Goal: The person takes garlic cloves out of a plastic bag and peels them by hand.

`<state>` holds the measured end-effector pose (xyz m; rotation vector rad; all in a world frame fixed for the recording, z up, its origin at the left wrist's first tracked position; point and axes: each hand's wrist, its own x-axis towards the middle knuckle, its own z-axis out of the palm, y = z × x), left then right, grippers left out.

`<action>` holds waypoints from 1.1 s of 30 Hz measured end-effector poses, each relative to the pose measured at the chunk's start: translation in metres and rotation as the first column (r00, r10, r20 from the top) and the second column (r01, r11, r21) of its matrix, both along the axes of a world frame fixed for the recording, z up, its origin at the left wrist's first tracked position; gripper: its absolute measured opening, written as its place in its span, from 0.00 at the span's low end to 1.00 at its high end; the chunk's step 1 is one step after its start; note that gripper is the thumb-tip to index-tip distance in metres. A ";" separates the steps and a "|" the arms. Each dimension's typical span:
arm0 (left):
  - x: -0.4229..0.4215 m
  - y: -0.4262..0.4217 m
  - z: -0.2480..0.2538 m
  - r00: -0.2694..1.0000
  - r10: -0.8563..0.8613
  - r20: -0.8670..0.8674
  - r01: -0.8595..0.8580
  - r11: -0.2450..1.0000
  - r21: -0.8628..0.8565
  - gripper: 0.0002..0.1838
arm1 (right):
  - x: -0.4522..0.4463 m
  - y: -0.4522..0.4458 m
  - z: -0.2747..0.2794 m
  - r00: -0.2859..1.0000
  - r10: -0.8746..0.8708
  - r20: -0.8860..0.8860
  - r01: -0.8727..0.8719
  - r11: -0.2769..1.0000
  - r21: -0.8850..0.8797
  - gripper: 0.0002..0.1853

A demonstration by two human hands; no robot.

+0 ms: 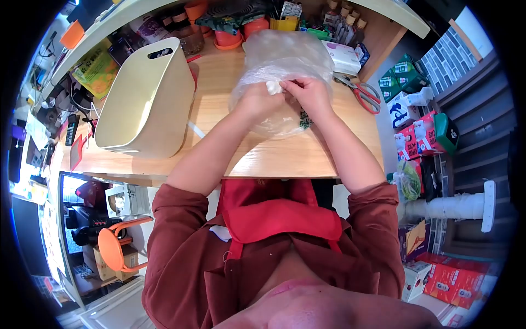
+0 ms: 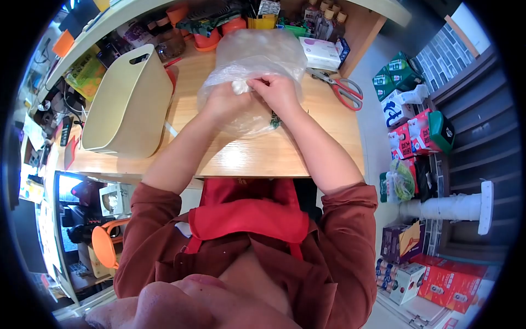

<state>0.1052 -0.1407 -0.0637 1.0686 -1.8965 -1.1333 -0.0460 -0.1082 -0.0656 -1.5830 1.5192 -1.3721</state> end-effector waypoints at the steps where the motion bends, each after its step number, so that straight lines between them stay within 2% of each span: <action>1: 0.000 -0.001 -0.001 1.000 -0.003 -0.021 0.004 0.999 0.034 0.18 | 0.000 0.001 0.001 1.000 -0.002 -0.002 0.002 1.000 0.009 0.12; 4: 0.001 0.006 0.011 0.998 -0.053 -0.036 0.046 0.987 -0.157 0.17 | 0.003 0.004 0.006 0.999 -0.033 -0.021 0.033 0.999 0.007 0.12; 7: 0.001 0.015 0.029 0.955 0.066 0.288 -0.040 0.995 -0.095 0.16 | 0.010 0.007 0.010 0.994 -0.092 -0.060 0.089 0.995 -0.040 0.12; 10: -0.003 0.016 0.014 0.980 0.112 0.163 -0.051 0.940 -0.338 0.17 | 0.013 0.008 0.011 0.988 -0.135 -0.072 0.131 0.990 -0.047 0.12; 11: -0.003 0.017 0.011 0.966 0.145 0.212 -0.048 0.913 -0.406 0.19 | 0.011 0.006 0.008 0.987 -0.147 -0.067 0.144 0.989 -0.046 0.12; 14: -0.001 0.019 0.016 0.972 0.106 0.208 0.004 0.883 -0.469 0.20 | 0.009 0.004 0.005 0.987 -0.163 -0.011 0.163 0.987 -0.011 0.11; 17: 0.001 0.020 0.023 0.982 0.013 0.191 0.030 0.974 -0.223 0.23 | 0.005 0.000 0.004 0.982 -0.159 0.100 0.155 0.987 0.047 0.09; 19: 0.003 0.027 0.033 0.996 0.017 0.092 0.002 0.981 -0.194 0.24 | 0.003 0.000 0.007 0.967 -0.144 0.208 0.123 0.986 0.113 0.09; 22: 0.001 0.024 0.028 0.998 0.067 -0.011 -0.068 0.977 -0.202 0.24 | 0.004 0.000 0.012 0.992 -0.124 0.038 0.121 0.990 0.073 0.09; 23: 0.000 0.020 0.023 0.995 0.089 -0.037 -0.095 0.972 -0.214 0.24 | 0.004 -0.002 0.011 0.972 -0.164 -0.170 0.165 0.986 -0.009 0.09; 25: -0.002 0.013 0.011 0.992 0.127 0.003 -0.122 0.956 -0.269 0.23 | 0.002 -0.005 0.009 0.798 -0.269 -0.539 0.196 0.962 -0.190 0.09; 28: 0.000 0.014 0.013 0.994 0.105 -0.006 -0.102 0.946 -0.306 0.23 | 0.005 -0.004 0.015 0.688 -0.260 -0.678 0.211 0.965 -0.157 0.10; 32: -0.002 0.012 0.015 0.984 -0.003 -0.177 -0.040 0.970 -0.239 0.23 | -0.002 -0.008 0.006 0.680 -0.282 -0.677 0.115 0.953 -0.281 0.11; 33: -0.002 0.011 0.015 0.991 0.012 -0.133 -0.043 0.971 -0.234 0.23 | -0.002 -0.008 0.006 0.695 -0.292 -0.657 0.103 0.945 -0.311 0.11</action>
